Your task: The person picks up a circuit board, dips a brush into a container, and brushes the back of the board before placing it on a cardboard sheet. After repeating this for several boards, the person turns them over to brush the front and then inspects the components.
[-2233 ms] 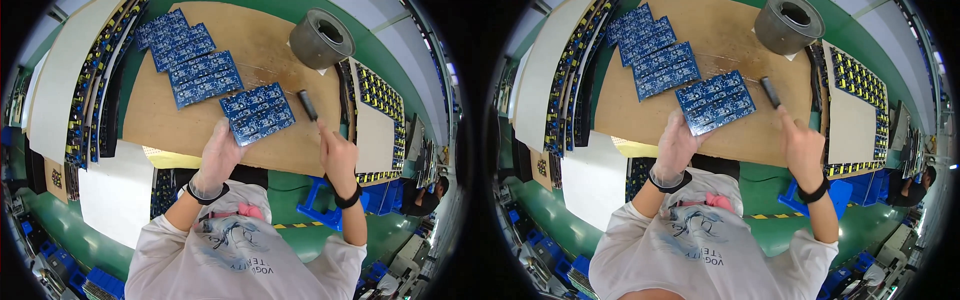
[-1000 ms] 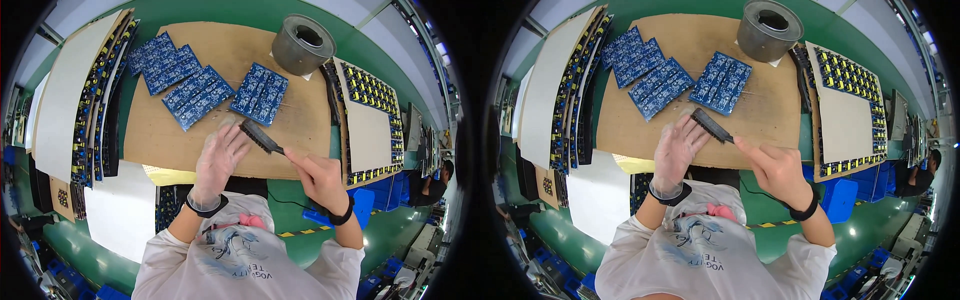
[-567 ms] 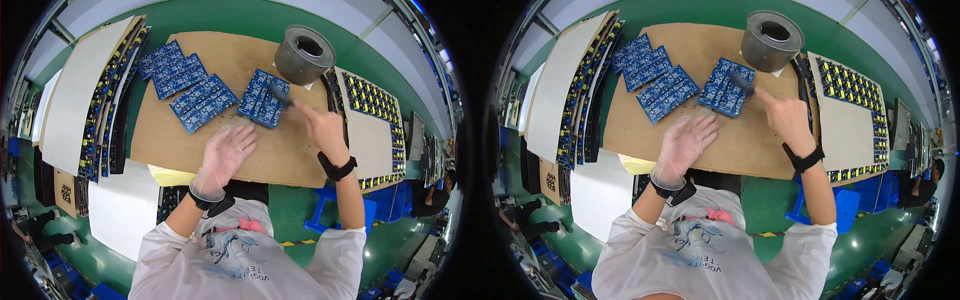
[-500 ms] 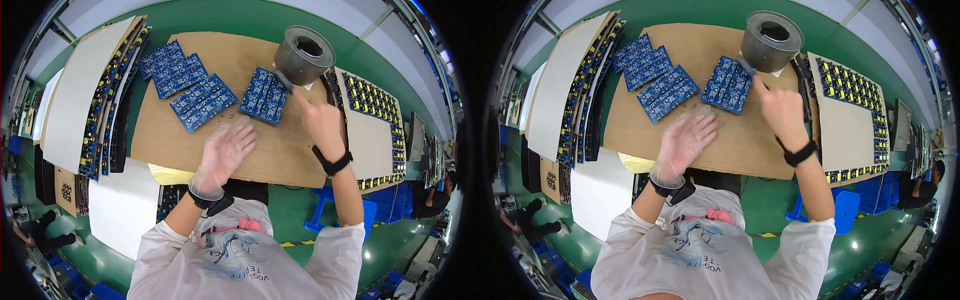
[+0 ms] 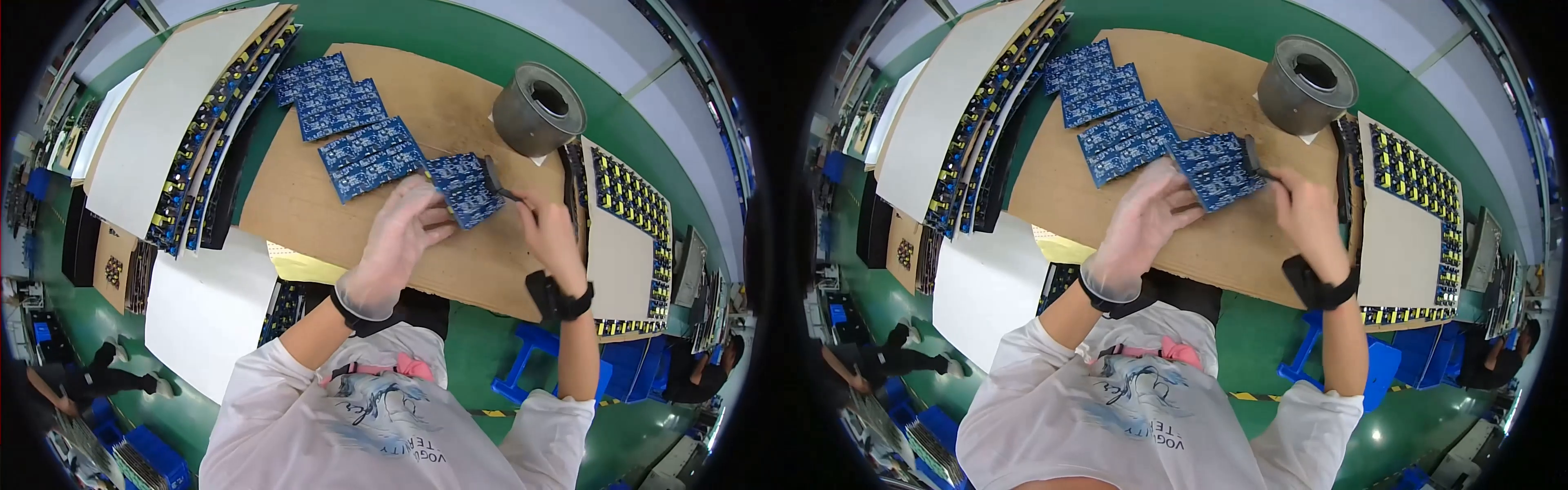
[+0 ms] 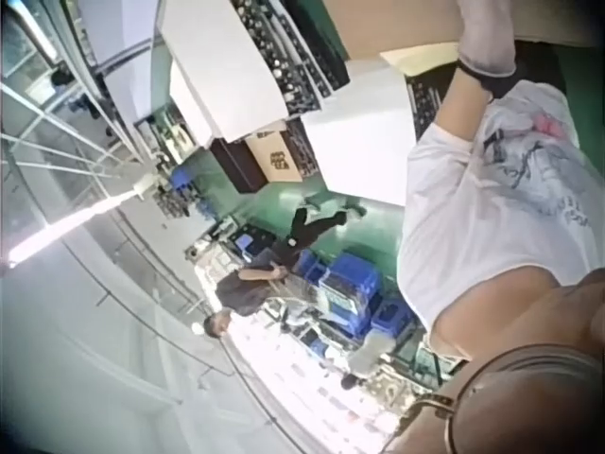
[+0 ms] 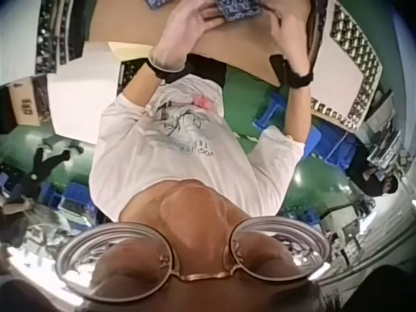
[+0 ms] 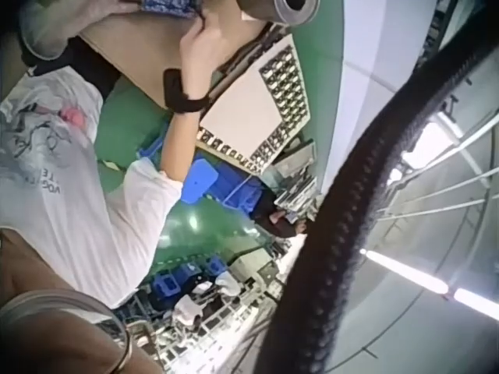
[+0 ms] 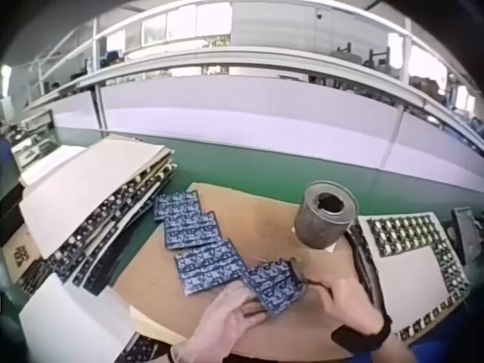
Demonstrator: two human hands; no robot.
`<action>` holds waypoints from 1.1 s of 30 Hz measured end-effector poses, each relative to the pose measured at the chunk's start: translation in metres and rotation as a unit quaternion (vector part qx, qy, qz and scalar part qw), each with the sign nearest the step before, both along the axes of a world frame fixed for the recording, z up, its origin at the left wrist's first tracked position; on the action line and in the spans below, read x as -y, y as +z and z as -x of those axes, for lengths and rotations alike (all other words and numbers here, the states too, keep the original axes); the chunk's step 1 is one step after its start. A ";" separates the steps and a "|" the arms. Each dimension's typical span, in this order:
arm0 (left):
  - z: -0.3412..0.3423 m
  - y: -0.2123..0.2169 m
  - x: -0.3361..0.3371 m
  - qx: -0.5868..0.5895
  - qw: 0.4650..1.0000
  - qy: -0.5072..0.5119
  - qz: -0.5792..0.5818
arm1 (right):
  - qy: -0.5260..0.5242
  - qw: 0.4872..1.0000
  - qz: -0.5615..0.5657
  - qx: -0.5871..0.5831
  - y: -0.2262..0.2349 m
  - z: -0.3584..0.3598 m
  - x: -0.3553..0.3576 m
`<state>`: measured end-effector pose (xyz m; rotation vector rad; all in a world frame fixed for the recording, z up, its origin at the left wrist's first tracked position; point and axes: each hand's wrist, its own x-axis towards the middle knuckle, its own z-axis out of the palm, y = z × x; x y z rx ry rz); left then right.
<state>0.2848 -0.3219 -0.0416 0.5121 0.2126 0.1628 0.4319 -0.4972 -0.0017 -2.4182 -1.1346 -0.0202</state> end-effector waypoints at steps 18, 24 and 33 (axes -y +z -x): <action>-0.005 -0.026 -0.004 -0.179 0.965 0.145 -0.127 | 0.061 0.993 0.041 0.095 0.000 0.036 0.012; 0.002 -0.033 -0.007 -0.166 0.968 0.132 -0.134 | 0.037 0.978 0.050 0.201 0.001 0.031 -0.014; 0.018 -0.013 -0.039 -0.219 0.932 0.110 -0.267 | -0.119 0.989 -0.081 0.019 -0.011 -0.020 0.086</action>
